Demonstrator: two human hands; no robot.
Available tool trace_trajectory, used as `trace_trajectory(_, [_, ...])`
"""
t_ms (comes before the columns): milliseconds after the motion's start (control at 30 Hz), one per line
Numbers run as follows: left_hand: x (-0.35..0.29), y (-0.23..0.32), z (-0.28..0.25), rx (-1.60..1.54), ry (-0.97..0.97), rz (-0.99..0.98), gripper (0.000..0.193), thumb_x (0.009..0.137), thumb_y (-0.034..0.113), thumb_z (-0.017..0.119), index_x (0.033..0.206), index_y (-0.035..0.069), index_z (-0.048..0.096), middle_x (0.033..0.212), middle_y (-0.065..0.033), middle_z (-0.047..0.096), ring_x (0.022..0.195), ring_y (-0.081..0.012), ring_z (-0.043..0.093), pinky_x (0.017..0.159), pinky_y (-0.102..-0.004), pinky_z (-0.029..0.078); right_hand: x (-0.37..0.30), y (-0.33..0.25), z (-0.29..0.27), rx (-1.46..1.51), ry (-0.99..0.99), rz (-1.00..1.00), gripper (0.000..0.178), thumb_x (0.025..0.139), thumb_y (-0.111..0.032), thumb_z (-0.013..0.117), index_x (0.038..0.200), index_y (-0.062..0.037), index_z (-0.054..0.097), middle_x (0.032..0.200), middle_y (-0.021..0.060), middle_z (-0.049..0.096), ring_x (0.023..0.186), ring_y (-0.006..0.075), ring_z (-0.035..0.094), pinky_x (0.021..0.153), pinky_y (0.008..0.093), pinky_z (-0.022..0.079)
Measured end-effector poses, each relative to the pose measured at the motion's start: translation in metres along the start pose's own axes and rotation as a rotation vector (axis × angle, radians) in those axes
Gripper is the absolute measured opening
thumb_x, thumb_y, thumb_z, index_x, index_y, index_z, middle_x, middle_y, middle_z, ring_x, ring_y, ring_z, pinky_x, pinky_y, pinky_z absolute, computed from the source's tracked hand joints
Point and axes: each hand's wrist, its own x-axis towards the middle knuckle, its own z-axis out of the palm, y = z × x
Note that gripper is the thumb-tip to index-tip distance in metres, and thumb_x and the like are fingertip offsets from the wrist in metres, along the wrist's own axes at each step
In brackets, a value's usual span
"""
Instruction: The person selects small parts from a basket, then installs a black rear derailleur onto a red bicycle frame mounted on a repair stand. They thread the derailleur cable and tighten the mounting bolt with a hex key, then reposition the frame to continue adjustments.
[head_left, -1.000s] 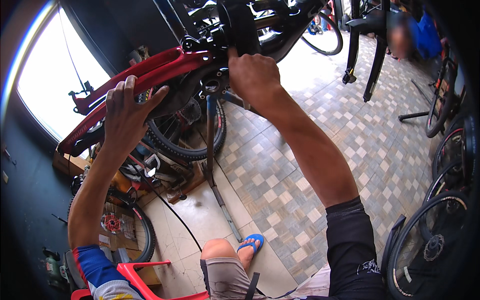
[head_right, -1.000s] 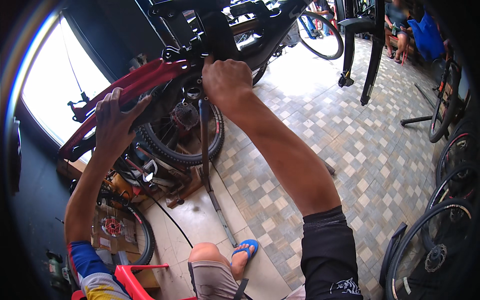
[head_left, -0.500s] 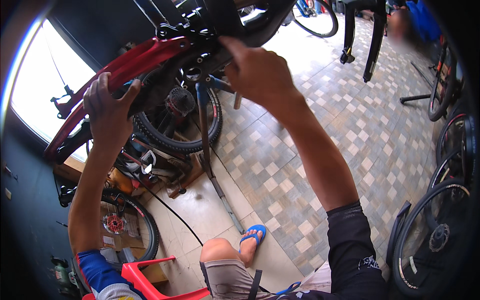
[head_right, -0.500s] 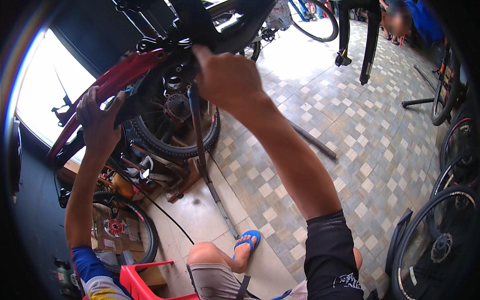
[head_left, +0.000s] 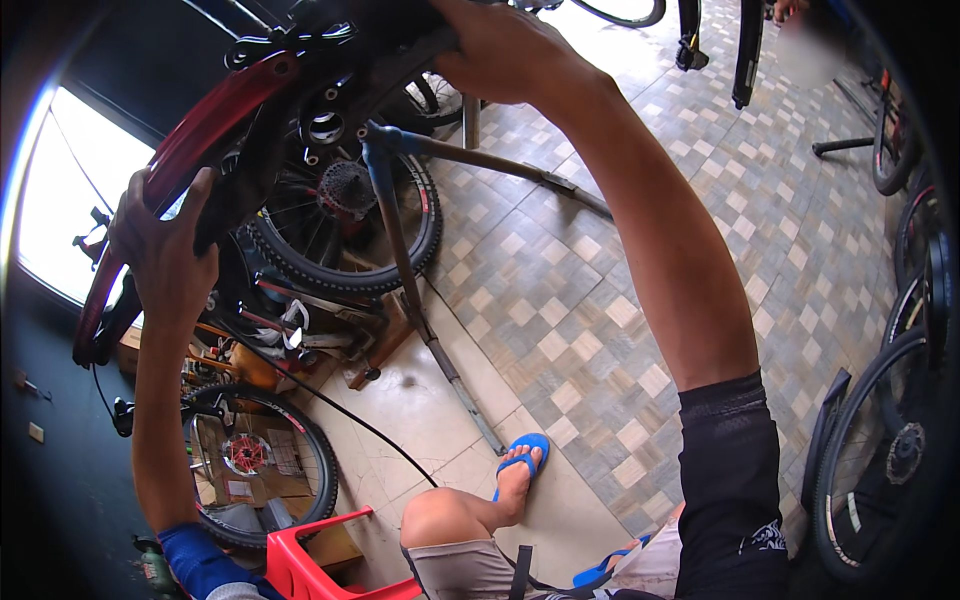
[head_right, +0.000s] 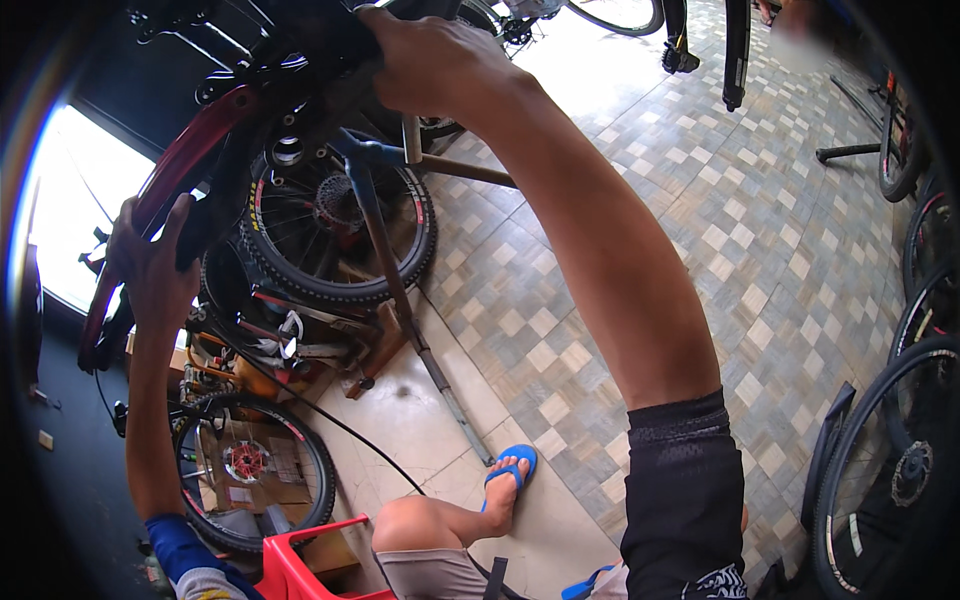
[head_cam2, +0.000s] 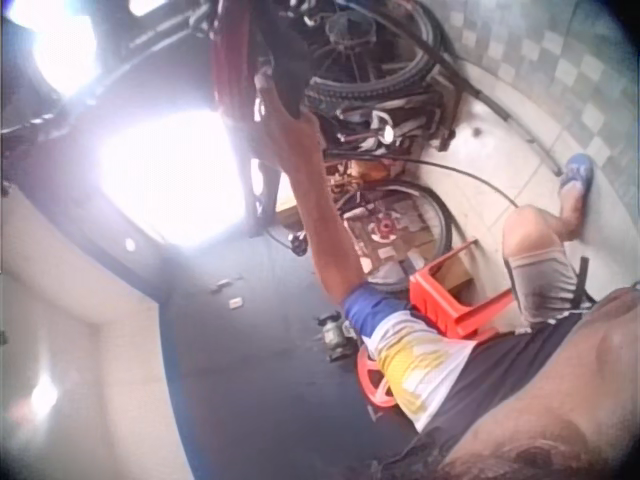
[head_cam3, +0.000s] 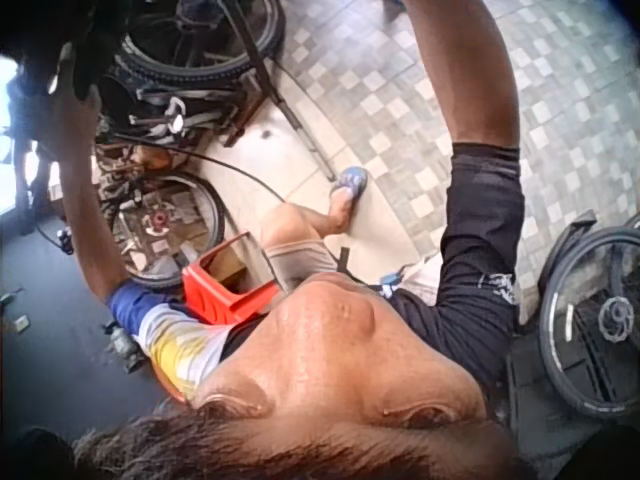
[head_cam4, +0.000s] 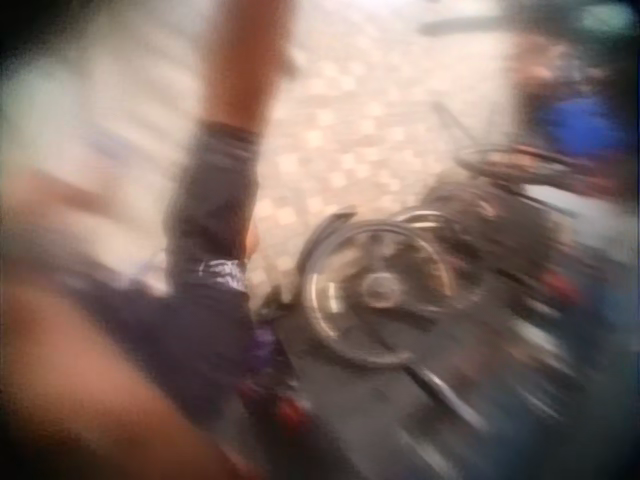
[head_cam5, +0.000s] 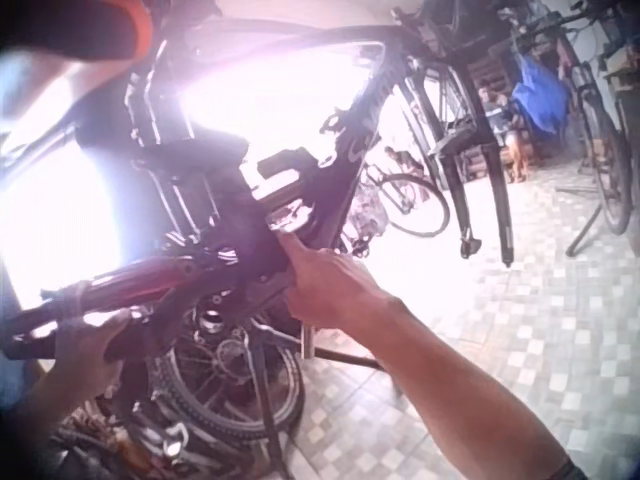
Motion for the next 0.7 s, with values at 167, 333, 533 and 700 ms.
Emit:
trace_trajectory(167, [0.004,-0.002,0.000,0.084,0.036,0.010,0.086,0.069,0.007,0.083,0.144,0.035,0.051,0.150,-0.0229,0.029,0.142,-0.0452,0.030,0.113,-0.0589,0.028,0.000,-0.004,-0.015,-0.033,-0.081,0.006,0.071,0.089,-0.016,0.052,0.155,-0.0085,0.028,0.112,0.0254,0.070,0.106,0.0393,0.068,0.093,0.0484,0.053])
trace_trajectory(333, [0.003,0.010,0.003,-0.031,0.076,-0.019,0.088,0.065,0.005,0.083,0.142,0.034,0.053,0.149,-0.0225,0.030,0.141,-0.0448,0.031,0.112,-0.0582,0.029,0.012,-0.007,0.003,-0.041,-0.096,0.088,0.074,0.091,-0.019,0.052,0.157,-0.0081,0.019,0.114,0.0238,0.070,0.107,0.0391,0.067,0.093,0.0476,0.053])
trace_trajectory(533, [0.006,0.004,-0.006,-0.022,0.030,-0.008,0.091,0.060,0.004,0.086,0.139,0.035,0.055,0.149,-0.0209,0.030,0.141,-0.0428,0.029,0.111,-0.0585,0.028,0.011,0.001,0.031,-0.098,0.084,0.064,0.075,0.084,-0.023,0.062,0.154,-0.0178,0.036,0.109,0.0198,0.073,0.101,0.0364,0.072,0.091,0.0460,0.056])
trace_trajectory(700, [0.012,-0.006,-0.008,-0.039,0.057,0.029,0.087,0.059,0.004,0.085,0.135,0.037,0.058,0.150,-0.0181,0.031,0.141,-0.0392,0.029,0.112,-0.0548,0.028,0.011,0.002,0.038,-0.053,0.126,-0.020,0.060,0.091,-0.019,0.056,0.148,-0.0092,0.043,0.113,0.0180,0.072,0.104,0.0347,0.070,0.089,0.0451,0.056])
